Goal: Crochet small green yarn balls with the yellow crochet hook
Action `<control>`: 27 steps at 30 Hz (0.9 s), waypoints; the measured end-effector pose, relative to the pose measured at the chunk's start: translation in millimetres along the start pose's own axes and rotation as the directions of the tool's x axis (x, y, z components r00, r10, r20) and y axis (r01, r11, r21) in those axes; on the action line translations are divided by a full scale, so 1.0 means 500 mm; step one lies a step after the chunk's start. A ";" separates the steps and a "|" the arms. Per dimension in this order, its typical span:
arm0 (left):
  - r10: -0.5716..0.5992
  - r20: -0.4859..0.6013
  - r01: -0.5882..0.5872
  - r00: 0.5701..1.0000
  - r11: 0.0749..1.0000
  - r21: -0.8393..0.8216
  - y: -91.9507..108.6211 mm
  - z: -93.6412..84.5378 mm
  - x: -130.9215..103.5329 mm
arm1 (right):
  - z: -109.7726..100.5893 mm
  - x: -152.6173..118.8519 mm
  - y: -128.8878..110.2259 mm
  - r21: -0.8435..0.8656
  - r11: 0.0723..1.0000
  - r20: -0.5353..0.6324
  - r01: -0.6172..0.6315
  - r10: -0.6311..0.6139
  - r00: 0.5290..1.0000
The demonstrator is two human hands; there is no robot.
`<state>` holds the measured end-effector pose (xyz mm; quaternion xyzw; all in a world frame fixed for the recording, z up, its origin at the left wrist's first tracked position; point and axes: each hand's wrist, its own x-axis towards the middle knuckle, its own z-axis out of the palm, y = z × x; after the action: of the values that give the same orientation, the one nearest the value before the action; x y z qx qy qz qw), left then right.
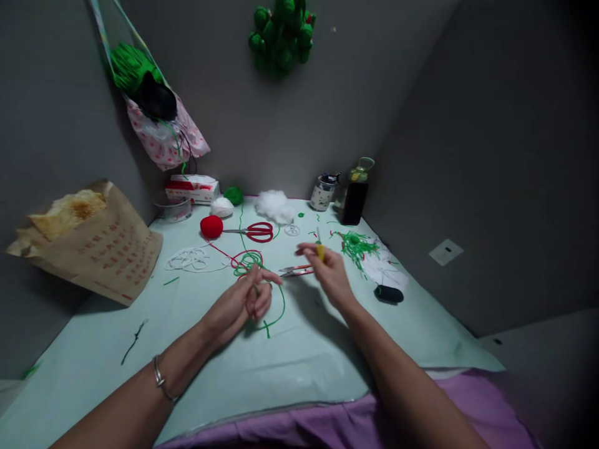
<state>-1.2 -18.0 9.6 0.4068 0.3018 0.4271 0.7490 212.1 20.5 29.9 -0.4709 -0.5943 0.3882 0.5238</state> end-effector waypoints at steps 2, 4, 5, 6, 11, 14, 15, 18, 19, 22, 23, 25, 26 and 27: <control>-0.110 0.261 0.086 0.959 0.991 0.101 -0.001 0.008 -0.012 | 0.035 -0.038 -0.022 0.034 0.997 0.238 -0.064 0.054 0.970; -0.163 0.370 0.086 0.915 0.973 0.215 -0.004 0.013 -0.021 | 0.063 -0.066 -0.033 0.129 0.948 0.667 -0.290 0.134 0.733; -0.154 0.362 0.065 0.919 0.967 0.246 -0.006 0.013 -0.023 | 0.072 -0.074 -0.033 0.148 0.919 0.736 -0.364 0.144 0.661; -0.130 0.335 0.043 0.933 0.966 0.255 -0.007 0.013 -0.023 | 0.078 -0.077 -0.030 0.172 0.901 0.753 -0.399 0.141 0.643; -0.054 0.242 0.018 0.969 0.989 0.147 -0.003 0.007 -0.003 | 0.078 -0.061 -0.002 0.237 0.892 0.623 -0.385 0.165 0.764; -0.054 0.211 0.031 0.976 0.994 0.108 0.004 -0.003 0.009 | 0.078 -0.058 -0.004 0.247 0.911 0.533 -0.329 0.156 0.832; -0.059 0.204 0.041 0.977 0.995 0.094 0.006 -0.006 0.010 | 0.079 -0.059 -0.007 0.247 0.915 0.511 -0.319 0.156 0.845; -0.073 0.213 0.061 0.974 0.996 0.063 0.009 -0.010 0.011 | 0.081 -0.061 -0.015 0.245 0.912 0.466 -0.330 0.188 0.865; -0.071 0.220 0.058 0.973 0.996 0.062 0.009 -0.008 0.010 | 0.082 -0.060 -0.016 0.254 0.906 0.453 -0.339 0.198 0.869; -0.061 0.250 0.045 0.966 0.997 0.070 0.007 0.000 0.005 | 0.081 -0.054 -0.011 0.302 0.879 0.446 -0.368 0.211 0.870; -0.060 0.255 0.044 0.965 0.997 0.065 0.007 0.003 0.005 | 0.080 -0.051 -0.009 0.314 0.871 0.452 -0.377 0.212 0.867; -0.057 0.243 0.053 0.968 0.998 0.023 0.010 0.003 0.006 | 0.076 -0.042 -0.003 0.336 0.859 0.451 -0.387 0.215 0.867; -0.046 0.207 0.053 0.977 0.998 -0.029 0.014 0.000 0.008 | 0.073 -0.038 -0.001 0.349 0.854 0.431 -0.386 0.220 0.875; -0.025 0.152 0.041 0.988 0.994 -0.097 0.020 -0.005 0.010 | 0.069 -0.033 0.001 0.363 0.851 0.397 -0.380 0.227 0.889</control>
<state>-4.8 -9.5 16.4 0.3949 0.2292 0.3972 0.7961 178.1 5.8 20.2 -0.3582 -0.4914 0.6639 0.4352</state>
